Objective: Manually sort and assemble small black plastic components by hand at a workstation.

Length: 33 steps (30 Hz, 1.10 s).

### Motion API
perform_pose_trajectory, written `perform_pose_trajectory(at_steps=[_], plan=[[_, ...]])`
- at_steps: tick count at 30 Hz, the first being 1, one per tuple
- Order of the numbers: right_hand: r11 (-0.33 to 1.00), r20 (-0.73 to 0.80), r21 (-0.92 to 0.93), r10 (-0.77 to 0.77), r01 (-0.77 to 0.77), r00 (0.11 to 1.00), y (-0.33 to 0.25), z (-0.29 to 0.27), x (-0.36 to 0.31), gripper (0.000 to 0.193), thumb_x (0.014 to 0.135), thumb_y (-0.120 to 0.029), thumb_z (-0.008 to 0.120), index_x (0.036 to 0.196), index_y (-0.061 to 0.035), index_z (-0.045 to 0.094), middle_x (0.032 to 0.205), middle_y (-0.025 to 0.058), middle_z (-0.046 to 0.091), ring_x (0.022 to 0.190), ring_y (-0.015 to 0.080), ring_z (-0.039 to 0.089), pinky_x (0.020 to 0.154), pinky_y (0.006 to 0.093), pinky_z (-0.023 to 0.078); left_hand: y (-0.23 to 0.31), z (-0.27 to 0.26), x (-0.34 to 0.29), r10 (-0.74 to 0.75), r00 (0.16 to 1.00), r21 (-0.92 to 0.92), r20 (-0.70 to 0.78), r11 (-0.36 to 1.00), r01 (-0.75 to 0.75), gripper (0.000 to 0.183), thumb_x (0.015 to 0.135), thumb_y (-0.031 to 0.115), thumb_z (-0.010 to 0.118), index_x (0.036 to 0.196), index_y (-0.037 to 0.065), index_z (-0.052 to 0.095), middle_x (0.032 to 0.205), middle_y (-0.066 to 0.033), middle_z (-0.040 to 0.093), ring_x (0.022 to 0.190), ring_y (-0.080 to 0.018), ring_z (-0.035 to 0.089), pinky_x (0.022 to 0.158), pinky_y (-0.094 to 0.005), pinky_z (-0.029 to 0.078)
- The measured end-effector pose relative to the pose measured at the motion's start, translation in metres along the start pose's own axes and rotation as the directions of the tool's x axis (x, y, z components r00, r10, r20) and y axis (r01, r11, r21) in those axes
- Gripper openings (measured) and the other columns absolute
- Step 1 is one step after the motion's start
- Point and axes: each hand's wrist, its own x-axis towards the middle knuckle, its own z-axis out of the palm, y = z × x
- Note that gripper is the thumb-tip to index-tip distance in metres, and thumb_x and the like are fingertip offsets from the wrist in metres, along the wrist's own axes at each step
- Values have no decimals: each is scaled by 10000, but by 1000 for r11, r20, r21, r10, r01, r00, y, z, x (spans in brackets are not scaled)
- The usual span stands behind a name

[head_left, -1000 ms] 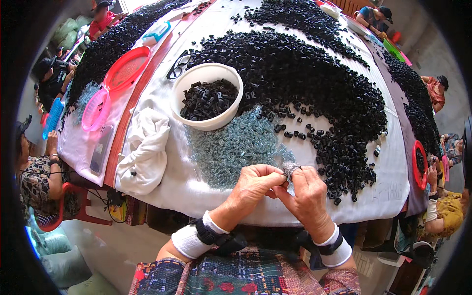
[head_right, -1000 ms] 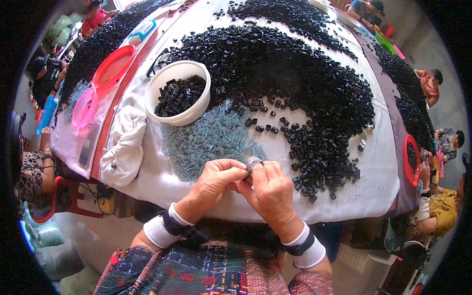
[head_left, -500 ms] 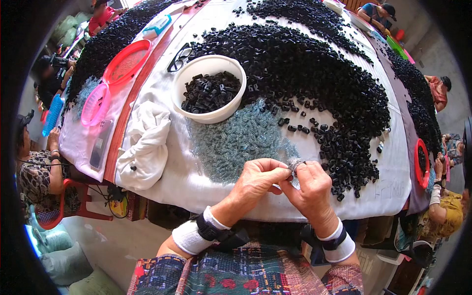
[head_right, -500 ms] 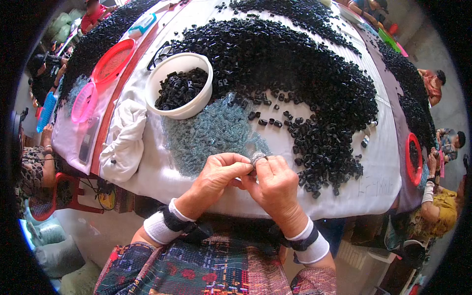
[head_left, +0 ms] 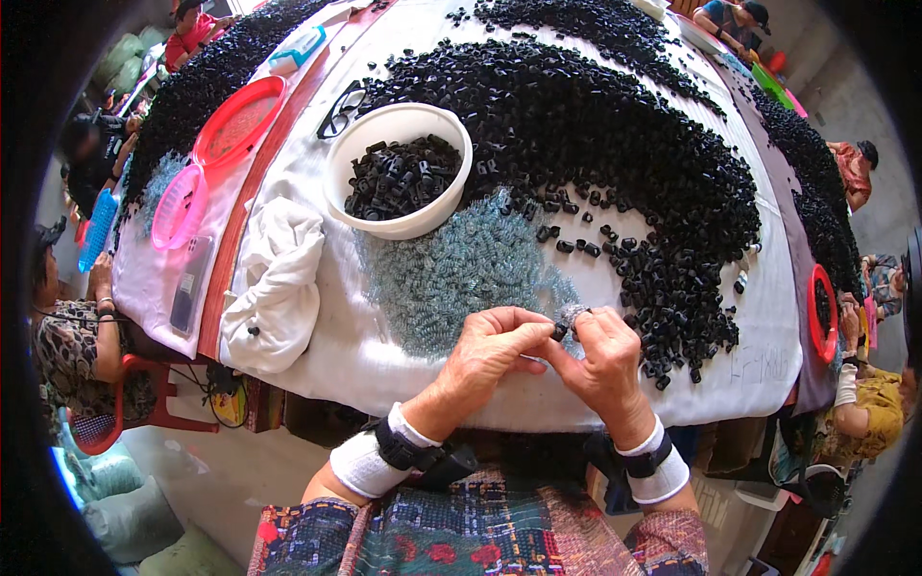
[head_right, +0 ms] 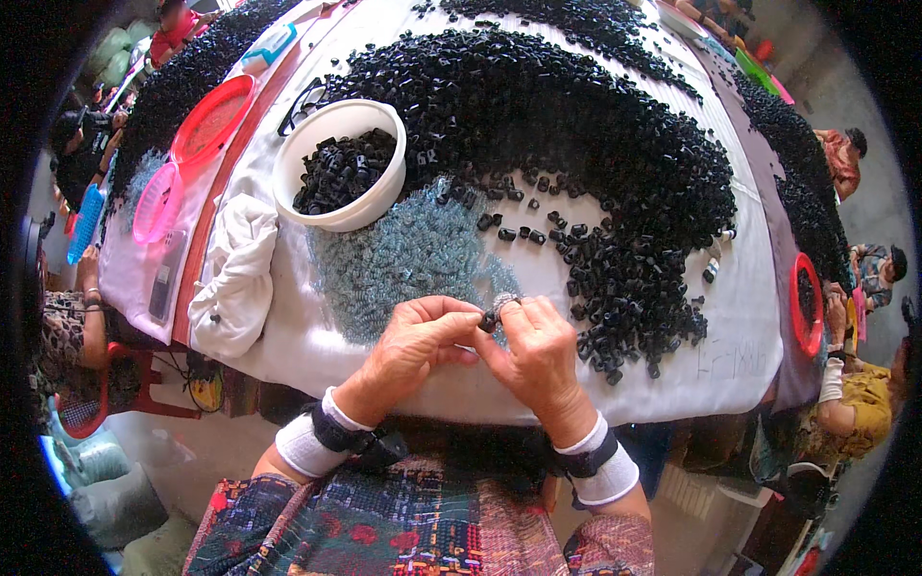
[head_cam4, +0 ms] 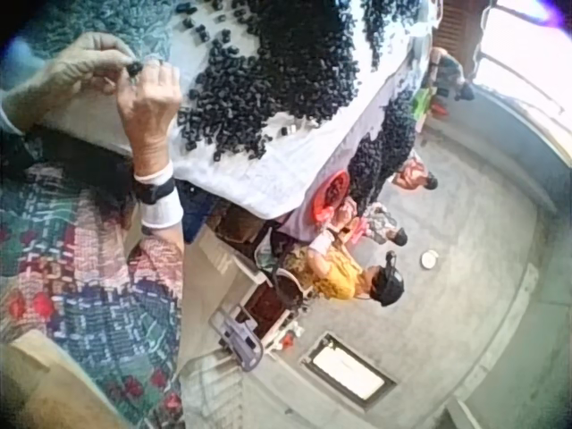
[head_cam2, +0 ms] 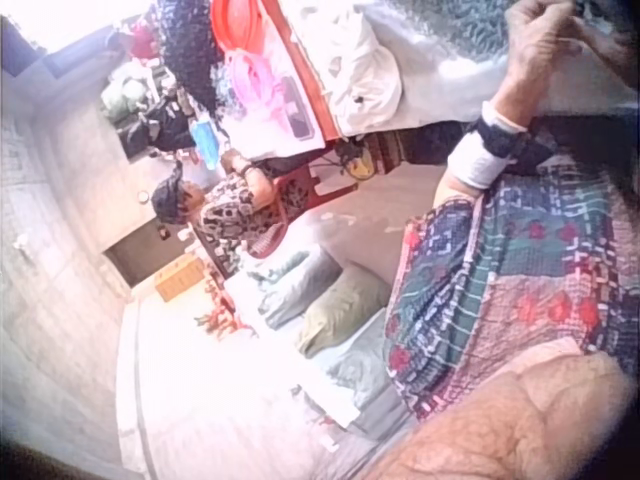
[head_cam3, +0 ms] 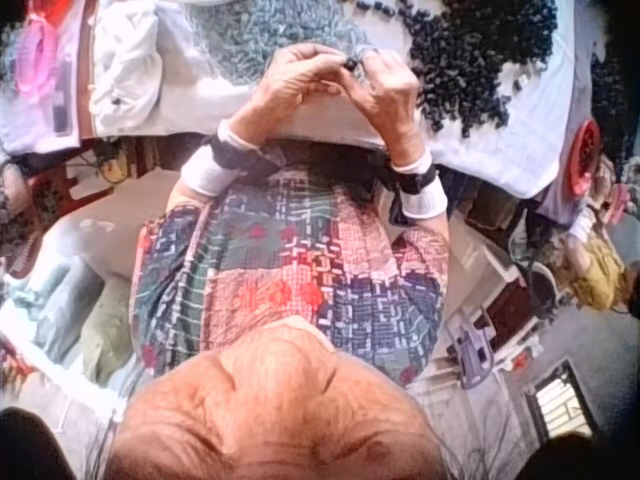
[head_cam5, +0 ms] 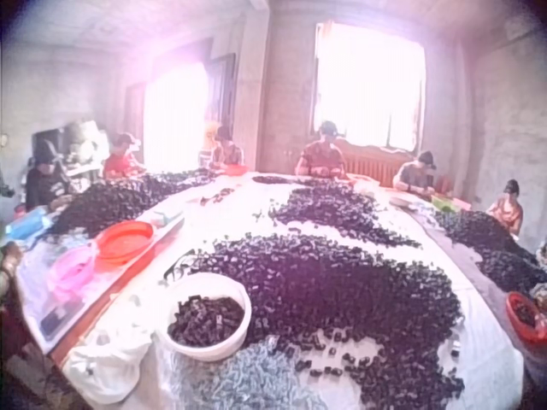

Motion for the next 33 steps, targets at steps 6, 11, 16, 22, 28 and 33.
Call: perform_pose_trajectory(at_steps=[6,11,16,22,28,33], plan=[[1000,0,24,17,-17,1000,0,1,-4,250,660,-126,732,757,-5,536,699,141,524,638,316,529,545,387,441,0,2,2,10,1000,71,-26,997,-8,155,854,131,662,948,8,652,847,-50,662,764,-111,634,648,-231,539],[1000,13,2,17,-17,1000,0,0,-8,251,658,-122,735,735,-12,522,688,137,514,636,313,524,536,390,435,0,2,2,15,1000,120,-21,993,-12,139,847,129,670,906,4,666,845,-58,667,752,-110,632,647,-229,537],[1000,-6,-1,-1,1,1000,-2,2,-13,252,658,-117,740,712,-20,514,666,126,496,616,303,510,524,386,427,-1,1,1,63,998,165,13,984,-64,138,839,114,673,884,-16,673,818,-63,672,730,-98,618,658,-213,511],[994,-2,75,85,-84,996,-3,3,-16,244,668,-100,737,743,-11,522,694,133,520,647,318,537,545,390,444,0,5,-1,72,997,223,-13,973,-67,138,836,114,677,883,-16,678,810,-57,672,715,-91,611,664,-212,503],[987,-28,114,118,-114,993,-5,8,-20,248,674,-98,734,755,-5,519,699,144,515,647,323,538,547,397,444,-2,3,0,53,998,187,-19,981,-49,155,829,131,691,887,-12,681,812,-61,671,716,-96,615,666,-213,505],[998,-19,50,46,-45,999,-2,7,-20,247,672,-96,733,745,-9,514,684,142,503,629,323,524,539,398,439,0,6,-1,69,997,214,-17,975,-64,145,831,120,685,878,-16,679,798,-58,671,703,-89,606,654,-209,495]])
